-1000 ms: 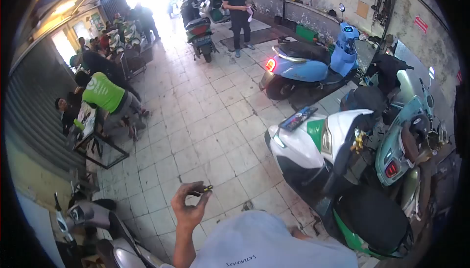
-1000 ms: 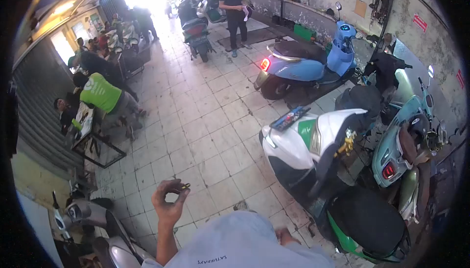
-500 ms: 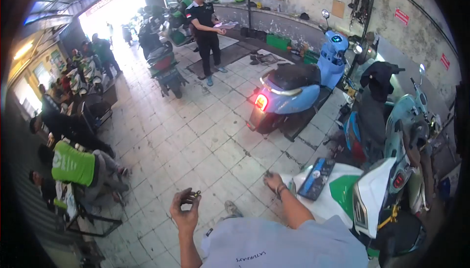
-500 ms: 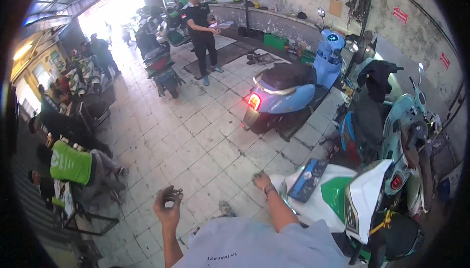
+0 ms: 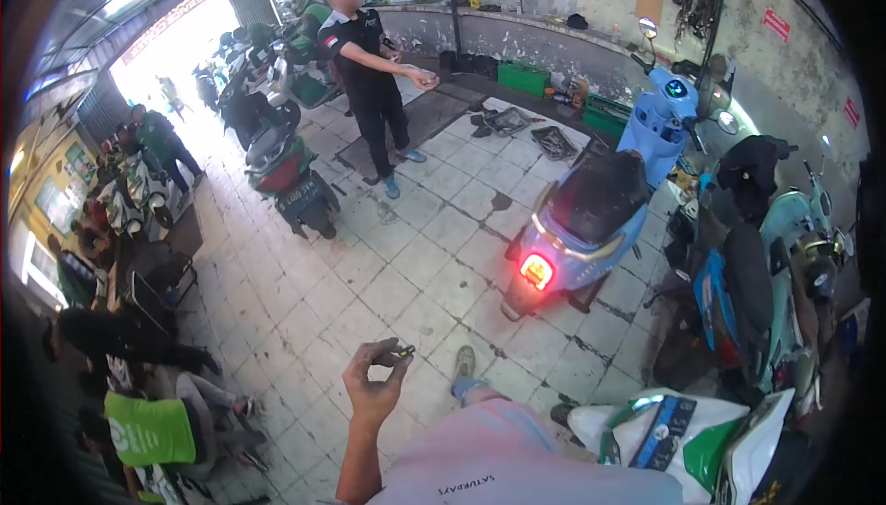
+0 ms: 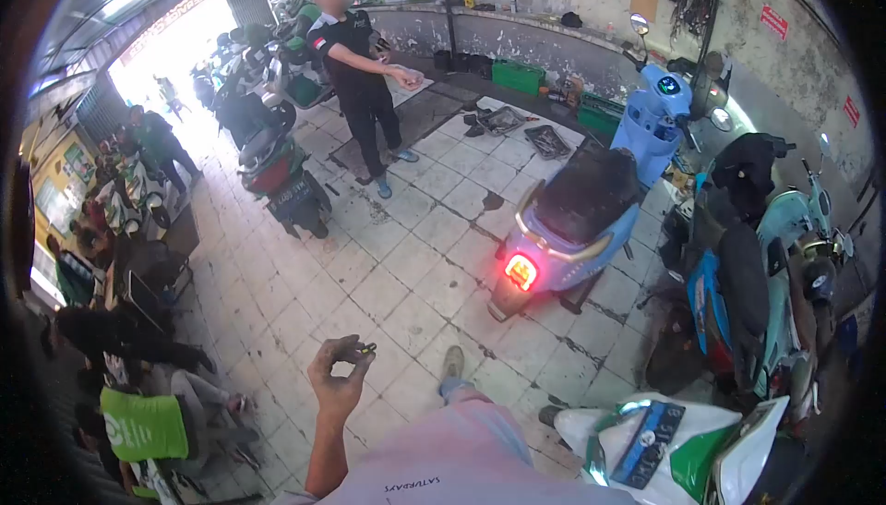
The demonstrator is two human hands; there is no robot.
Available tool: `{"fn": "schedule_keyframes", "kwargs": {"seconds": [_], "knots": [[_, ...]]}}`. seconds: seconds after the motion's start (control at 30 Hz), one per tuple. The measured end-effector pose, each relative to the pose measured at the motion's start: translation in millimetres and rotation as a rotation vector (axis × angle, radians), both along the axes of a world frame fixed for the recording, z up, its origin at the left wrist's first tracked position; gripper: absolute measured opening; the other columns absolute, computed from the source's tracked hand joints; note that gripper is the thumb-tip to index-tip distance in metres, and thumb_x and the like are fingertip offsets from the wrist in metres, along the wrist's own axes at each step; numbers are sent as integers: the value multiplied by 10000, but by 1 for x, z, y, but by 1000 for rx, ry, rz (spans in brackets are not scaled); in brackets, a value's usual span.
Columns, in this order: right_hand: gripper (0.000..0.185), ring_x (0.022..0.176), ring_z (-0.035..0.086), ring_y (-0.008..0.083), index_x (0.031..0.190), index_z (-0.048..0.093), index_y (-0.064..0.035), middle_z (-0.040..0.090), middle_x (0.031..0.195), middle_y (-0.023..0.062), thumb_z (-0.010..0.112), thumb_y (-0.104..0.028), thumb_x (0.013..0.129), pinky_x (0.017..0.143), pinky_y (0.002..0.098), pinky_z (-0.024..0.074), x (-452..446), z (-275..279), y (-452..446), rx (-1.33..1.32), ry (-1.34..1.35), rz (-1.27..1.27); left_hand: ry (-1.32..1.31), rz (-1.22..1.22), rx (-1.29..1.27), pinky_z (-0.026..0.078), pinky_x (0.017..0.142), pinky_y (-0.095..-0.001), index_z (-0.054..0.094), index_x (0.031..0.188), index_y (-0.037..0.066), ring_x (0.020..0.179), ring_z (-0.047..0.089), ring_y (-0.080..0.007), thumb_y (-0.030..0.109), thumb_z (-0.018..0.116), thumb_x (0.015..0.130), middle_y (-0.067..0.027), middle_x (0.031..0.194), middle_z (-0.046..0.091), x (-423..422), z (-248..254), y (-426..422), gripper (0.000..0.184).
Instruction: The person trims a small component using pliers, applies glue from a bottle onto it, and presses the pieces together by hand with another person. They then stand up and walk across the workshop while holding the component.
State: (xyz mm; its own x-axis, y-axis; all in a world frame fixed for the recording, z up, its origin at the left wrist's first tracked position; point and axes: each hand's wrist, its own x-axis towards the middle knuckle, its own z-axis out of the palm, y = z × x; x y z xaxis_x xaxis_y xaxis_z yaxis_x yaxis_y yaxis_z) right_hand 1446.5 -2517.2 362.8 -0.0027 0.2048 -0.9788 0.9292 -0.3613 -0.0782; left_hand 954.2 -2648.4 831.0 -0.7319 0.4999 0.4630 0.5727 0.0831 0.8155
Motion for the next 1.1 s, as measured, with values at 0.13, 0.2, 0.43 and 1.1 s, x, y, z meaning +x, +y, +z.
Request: {"fn": "schedule_keyframes", "kwargs": {"seconds": [0.13,0.2,0.43,1.1], "knots": [[379,807,698,300,998,771,-78,738,896,157,566,-392,940,765,445,546,-175,-30,111,140,160,203,-108,12,13,571,722,-269,737,1100,5,763,737,-134,-94,849,759,-89,933,760,-94,8,82,372],[354,780,694,293,1005,769,-79,733,874,153,572,-365,941,748,442,545,-277,-63,186,361,287,453,-68,16,-26,573,716,-269,735,1105,4,761,737,-134,-96,845,762,-88,936,761,-140,14,121,374],[343,848,745,221,1165,749,-25,788,987,134,684,-303,976,765,368,566,-645,184,470,801,976,-177,-119,-95,-36,575,745,-283,723,1160,3,794,739,-136,-78,835,779,-99,982,770,-302,-4,275,405],[268,710,711,337,1080,720,-93,751,905,141,558,-290,1000,603,501,541,-620,-33,353,-110,-227,-1174,21,-752,-114,565,734,-300,748,1056,59,776,733,-163,-59,881,740,-85,935,763,-631,-36,902,362]]}}
